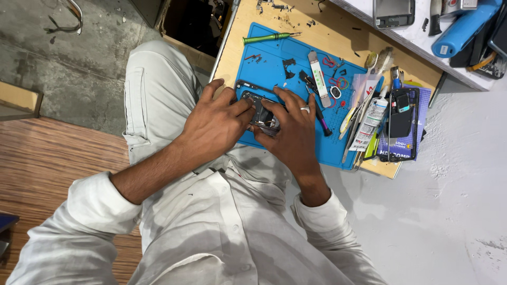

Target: The person works on a disassembled smartphone, connecting internal ribbon cables and placing a battery inside the chassis. They use a screwdriver to tighten screws on the device while seated on the floor.

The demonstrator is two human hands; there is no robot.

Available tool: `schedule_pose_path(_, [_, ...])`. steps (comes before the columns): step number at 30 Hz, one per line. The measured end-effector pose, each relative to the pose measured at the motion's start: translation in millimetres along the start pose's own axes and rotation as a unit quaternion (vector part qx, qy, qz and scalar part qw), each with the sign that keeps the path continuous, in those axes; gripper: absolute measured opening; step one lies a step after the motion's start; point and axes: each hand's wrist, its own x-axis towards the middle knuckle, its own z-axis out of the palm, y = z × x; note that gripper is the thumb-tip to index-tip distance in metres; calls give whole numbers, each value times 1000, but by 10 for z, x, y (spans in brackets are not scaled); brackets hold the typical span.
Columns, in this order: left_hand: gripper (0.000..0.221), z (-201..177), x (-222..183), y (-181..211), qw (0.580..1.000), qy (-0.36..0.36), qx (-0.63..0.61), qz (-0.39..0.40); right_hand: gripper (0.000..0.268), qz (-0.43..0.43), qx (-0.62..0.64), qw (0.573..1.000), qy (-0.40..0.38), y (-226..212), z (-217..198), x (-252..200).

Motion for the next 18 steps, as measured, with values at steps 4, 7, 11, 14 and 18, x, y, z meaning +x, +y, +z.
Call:
schedule_pose_path(4, [34, -26, 4, 9, 1000, 3, 0, 5, 57, -5, 5, 1000, 6, 10, -6, 4])
schedule_pose_path(7, [35, -41, 10, 21, 1000, -7, 3, 2, 60, -10, 6, 1000, 6, 35, -14, -10])
schedule_pose_path(11, [38, -71, 23, 45, 1000, -29, 7, -1, 69, -10, 8, 1000, 0, 66, -40, -16])
schedule_pose_path(14, [44, -105, 36, 54, 999, -49, 16, 2, 78, -6, 15, 1000, -5, 63, -69, -22])
schedule_pose_path(18, [49, -156, 53, 69, 998, -57, 0, 4, 88, 1, 9, 1000, -8, 45, -93, -57])
